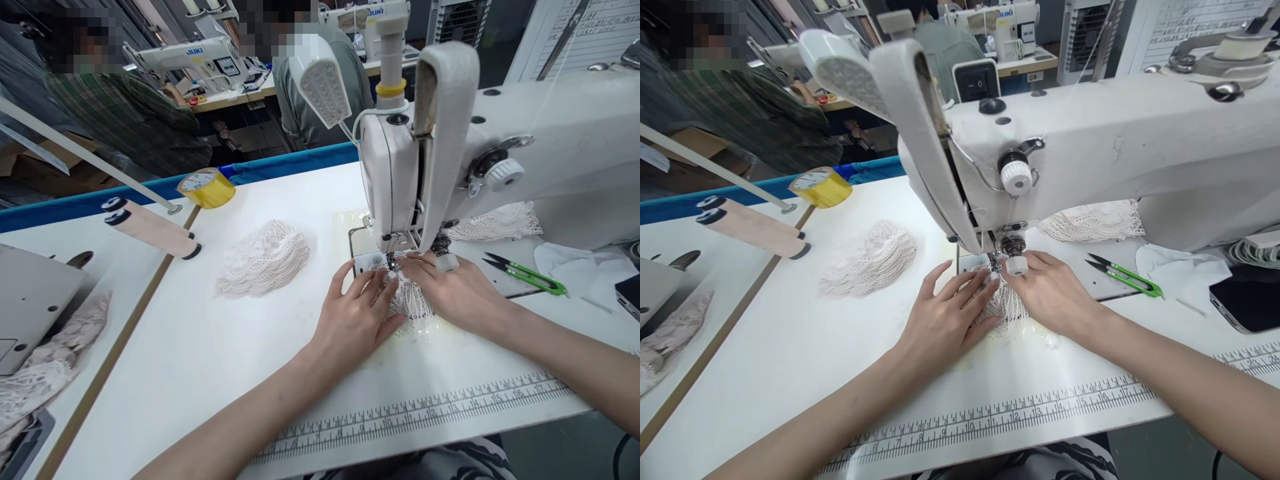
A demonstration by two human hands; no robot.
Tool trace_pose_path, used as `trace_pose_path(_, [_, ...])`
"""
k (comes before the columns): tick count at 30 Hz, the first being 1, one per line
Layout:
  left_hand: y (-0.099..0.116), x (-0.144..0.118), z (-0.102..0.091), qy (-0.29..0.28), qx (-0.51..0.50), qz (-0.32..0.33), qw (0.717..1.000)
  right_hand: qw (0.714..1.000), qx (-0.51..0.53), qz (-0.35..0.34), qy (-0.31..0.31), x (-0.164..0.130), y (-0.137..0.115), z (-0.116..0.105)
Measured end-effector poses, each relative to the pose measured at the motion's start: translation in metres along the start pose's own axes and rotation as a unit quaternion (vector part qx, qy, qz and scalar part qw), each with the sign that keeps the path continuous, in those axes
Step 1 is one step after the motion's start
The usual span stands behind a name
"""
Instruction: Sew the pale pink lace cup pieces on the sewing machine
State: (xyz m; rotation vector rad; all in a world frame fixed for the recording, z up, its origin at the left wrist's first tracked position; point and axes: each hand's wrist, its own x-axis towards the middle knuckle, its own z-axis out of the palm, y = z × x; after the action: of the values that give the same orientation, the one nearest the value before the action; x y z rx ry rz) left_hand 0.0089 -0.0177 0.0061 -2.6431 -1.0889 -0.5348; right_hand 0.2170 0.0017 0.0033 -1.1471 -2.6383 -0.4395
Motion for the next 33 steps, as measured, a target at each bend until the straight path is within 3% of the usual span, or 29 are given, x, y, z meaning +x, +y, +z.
trace_pose_path(20, [0.004, 0.002, 0.002, 0.02, 0.025, -0.003, 0.999, 0.999, -0.036, -0.007, 0.021, 0.0, -0.001, 0.003])
trace_pose_path(25, [0.002, 0.0, 0.003, 0.022, 0.018, -0.006, 1.0, 0.998, -0.011, -0.016, 0.052, 0.0, 0.0, 0.005])
trace_pose_path(29, [-0.004, -0.005, -0.002, 0.031, -0.01, 0.066, 0.997, 0.991, 0.052, -0.055, 0.108, -0.002, 0.001, 0.0])
trace_pose_path(33, [-0.007, -0.007, -0.006, 0.039, -0.032, 0.135, 0.99, 0.98, 0.128, -0.106, 0.113, -0.005, 0.001, -0.009])
